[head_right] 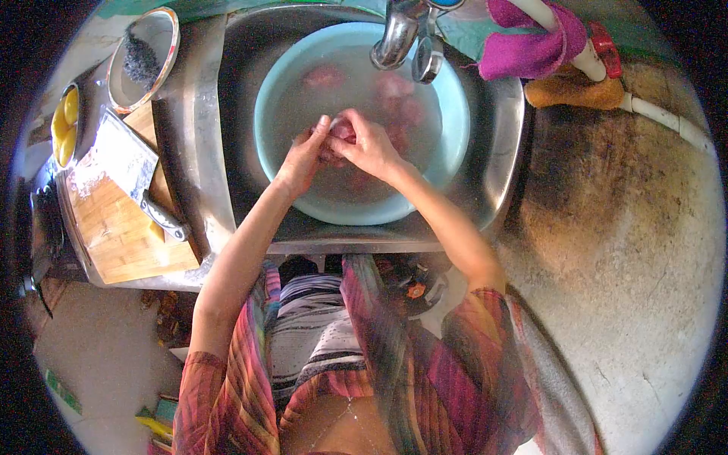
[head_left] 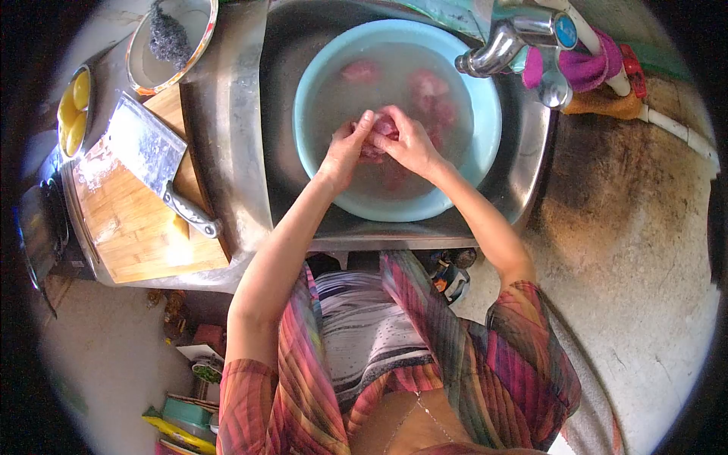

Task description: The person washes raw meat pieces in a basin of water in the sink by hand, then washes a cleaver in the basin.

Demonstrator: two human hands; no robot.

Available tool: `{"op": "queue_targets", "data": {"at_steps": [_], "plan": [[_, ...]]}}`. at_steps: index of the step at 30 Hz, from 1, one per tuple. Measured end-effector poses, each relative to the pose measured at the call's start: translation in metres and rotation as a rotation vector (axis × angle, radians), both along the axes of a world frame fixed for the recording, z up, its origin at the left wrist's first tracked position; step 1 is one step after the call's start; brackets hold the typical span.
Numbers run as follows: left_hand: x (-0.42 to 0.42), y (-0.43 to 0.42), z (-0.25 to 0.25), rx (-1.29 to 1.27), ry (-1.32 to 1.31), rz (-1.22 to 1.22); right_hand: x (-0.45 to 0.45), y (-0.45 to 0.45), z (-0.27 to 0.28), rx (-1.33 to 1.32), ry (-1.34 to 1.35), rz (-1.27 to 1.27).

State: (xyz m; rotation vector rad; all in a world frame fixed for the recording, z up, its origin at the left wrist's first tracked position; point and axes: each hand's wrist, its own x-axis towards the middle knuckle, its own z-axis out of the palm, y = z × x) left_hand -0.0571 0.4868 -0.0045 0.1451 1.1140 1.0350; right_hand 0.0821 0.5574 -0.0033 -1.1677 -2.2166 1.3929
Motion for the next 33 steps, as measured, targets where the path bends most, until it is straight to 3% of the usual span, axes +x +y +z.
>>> {"op": "queue_targets", "data": {"at_steps": [5, 8, 11, 13, 14, 19, 22, 25, 28, 33], "plan": [[0.003, -0.002, -0.013, 0.007, 0.003, 0.082, -0.003, -0.007, -0.007, 0.045, 0.108, -0.039], [0.0, -0.003, -0.014, -0.032, 0.154, 0.081, -0.013, -0.014, -0.011, 0.023, 0.132, -0.112], [-0.001, 0.0, -0.01, -0.15, 0.098, 0.093, -0.019, -0.025, -0.018, 0.099, 0.052, -0.199], [0.005, 0.001, -0.012, -0.354, -0.109, 0.128, -0.016, -0.029, -0.022, 0.197, -0.003, -0.176], [0.003, 0.001, -0.019, -0.336, -0.176, 0.122, -0.015, -0.027, -0.017, 0.205, -0.074, -0.146], [0.0, 0.003, -0.013, -0.373, -0.106, 0.074, -0.018, -0.021, -0.018, 0.396, -0.07, -0.097], [-0.003, -0.001, -0.025, -0.274, -0.129, 0.136, -0.019, -0.026, -0.029, 0.182, -0.255, -0.083], [-0.002, -0.001, -0.025, -0.372, -0.015, 0.093, -0.021, -0.034, -0.021, 0.144, -0.176, -0.189], [-0.003, -0.005, -0.021, -0.249, 0.028, 0.003, -0.02, -0.034, -0.023, 0.095, -0.211, -0.175], [-0.003, -0.004, -0.014, -0.308, 0.032, 0.002, -0.02, -0.036, -0.029, 0.084, -0.148, -0.211]]}}
